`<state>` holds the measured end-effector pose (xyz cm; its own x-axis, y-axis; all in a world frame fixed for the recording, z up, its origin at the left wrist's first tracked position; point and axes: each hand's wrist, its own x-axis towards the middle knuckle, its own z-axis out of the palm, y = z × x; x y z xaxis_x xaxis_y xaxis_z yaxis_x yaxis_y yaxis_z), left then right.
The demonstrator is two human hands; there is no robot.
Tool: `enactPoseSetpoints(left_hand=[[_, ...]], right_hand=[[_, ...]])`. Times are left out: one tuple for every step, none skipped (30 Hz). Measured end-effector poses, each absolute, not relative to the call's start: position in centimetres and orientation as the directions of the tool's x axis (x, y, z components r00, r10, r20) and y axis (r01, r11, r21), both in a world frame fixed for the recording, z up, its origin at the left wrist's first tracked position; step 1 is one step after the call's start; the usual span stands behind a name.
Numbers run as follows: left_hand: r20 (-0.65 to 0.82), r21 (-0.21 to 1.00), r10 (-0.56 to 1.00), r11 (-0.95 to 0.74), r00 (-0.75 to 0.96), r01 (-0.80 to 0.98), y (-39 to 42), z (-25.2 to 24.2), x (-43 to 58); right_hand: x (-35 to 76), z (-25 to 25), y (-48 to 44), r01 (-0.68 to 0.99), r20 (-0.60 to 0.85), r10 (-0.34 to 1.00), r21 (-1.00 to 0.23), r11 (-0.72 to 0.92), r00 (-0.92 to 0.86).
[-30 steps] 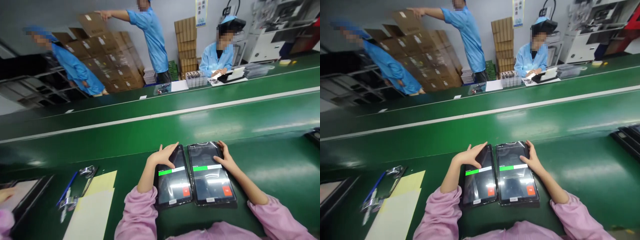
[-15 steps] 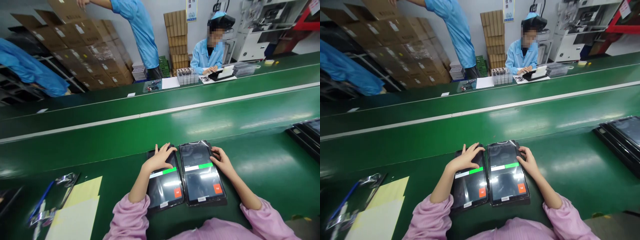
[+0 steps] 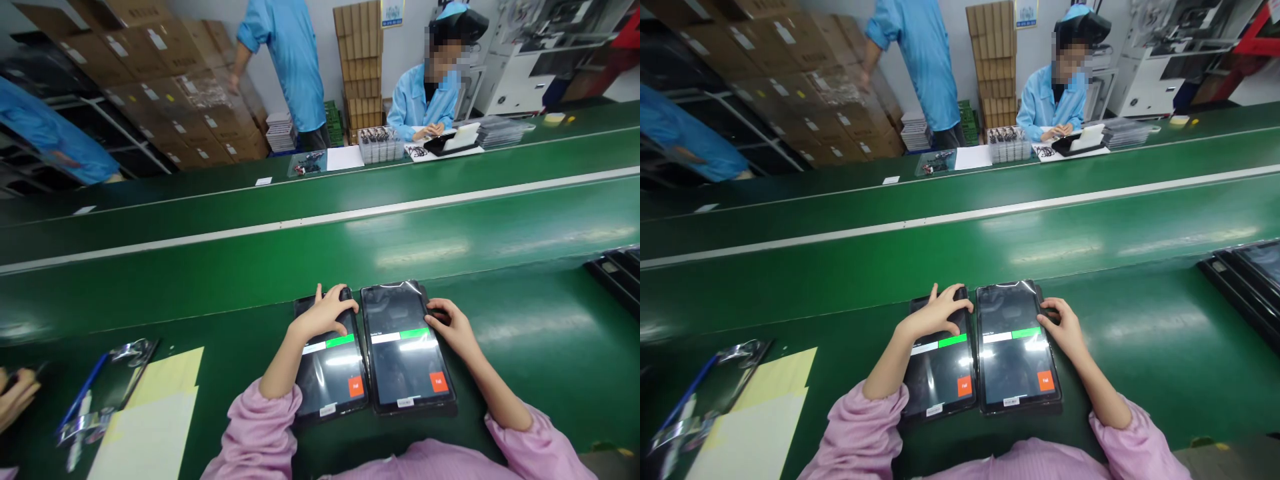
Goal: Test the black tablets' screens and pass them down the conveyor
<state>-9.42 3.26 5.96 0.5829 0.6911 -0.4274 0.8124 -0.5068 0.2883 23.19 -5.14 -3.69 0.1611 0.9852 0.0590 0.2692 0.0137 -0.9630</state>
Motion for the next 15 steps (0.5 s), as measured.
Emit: enactPoseSetpoints(left_hand=[[-0.415,0.292,0.697,-0.507,0.585,0.811,3.33,5.82,-9.48],[-0.400,0.300,0.705,-0.503,0.585,0.811,3.40,5.67,-9.56],[-0.388,0.310,0.714,-0.495,0.583,0.812,3.45,5.52,-9.66],[-0.377,0.322,0.721,-0.486,0.581,0.812,3.51,5.39,-9.76],[-0.370,0.335,0.725,-0.479,0.581,0.811,3.57,5.29,-9.87],[-0.365,0.346,0.725,-0.476,0.583,0.809,3.63,5.23,-9.97],[-0.360,0.357,0.723,-0.477,0.590,0.803,3.70,5.20,-10.05],[-0.354,0.366,0.720,-0.482,0.598,0.796,3.78,5.22,-10.10],[-0.346,0.376,0.716,-0.486,0.606,0.789,3.87,5.27,-10.13],[-0.340,0.385,0.712,-0.491,0.614,0.782,3.95,5.35,-10.13],[-0.335,0.392,0.708,-0.495,0.621,0.776,4.03,5.44,-10.10],[-0.333,0.396,0.705,-0.499,0.627,0.771,4.10,5.54,-10.04],[-0.333,0.396,0.701,-0.503,0.630,0.769,4.16,5.63,-9.96],[-0.338,0.392,0.698,-0.506,0.632,0.768,4.20,5.72,-9.86],[-0.345,0.387,0.695,-0.508,0.632,0.770,4.23,5.80,-9.74]], right_hand=[[23.27,-3.74,-5.05,0.259,0.051,0.986,-0.966,0.008,0.158],[23.34,-3.78,-4.96,0.249,0.041,0.987,-0.969,0.001,0.155],[23.38,-3.80,-4.88,0.239,0.029,0.988,-0.971,-0.008,0.153],[23.39,-3.79,-4.82,0.230,0.016,0.988,-0.973,-0.020,0.151],[23.39,-3.75,-4.76,0.224,0.004,0.989,-0.974,-0.030,0.150],[23.38,-3.69,-4.72,0.222,-0.004,0.989,-0.974,-0.038,0.150],[23.36,-3.61,-4.69,0.224,-0.008,0.988,-0.974,-0.042,0.151],[23.35,-3.51,-4.68,0.228,-0.008,0.988,-0.973,-0.043,0.152],[23.35,-3.42,-4.67,0.233,-0.007,0.988,-0.972,-0.043,0.153],[23.36,-3.34,-4.67,0.237,-0.006,0.988,-0.970,-0.043,0.153],[23.38,-3.27,-4.68,0.240,-0.006,0.988,-0.970,-0.043,0.152],[23.41,-3.23,-4.69,0.240,-0.008,0.988,-0.970,-0.044,0.151],[23.44,-3.22,-4.71,0.238,-0.012,0.989,-0.970,-0.048,0.150],[23.47,-3.24,-4.72,0.235,-0.017,0.989,-0.971,-0.052,0.148],[23.49,-3.29,-4.72,0.233,-0.021,0.989,-0.971,-0.055,0.147]])
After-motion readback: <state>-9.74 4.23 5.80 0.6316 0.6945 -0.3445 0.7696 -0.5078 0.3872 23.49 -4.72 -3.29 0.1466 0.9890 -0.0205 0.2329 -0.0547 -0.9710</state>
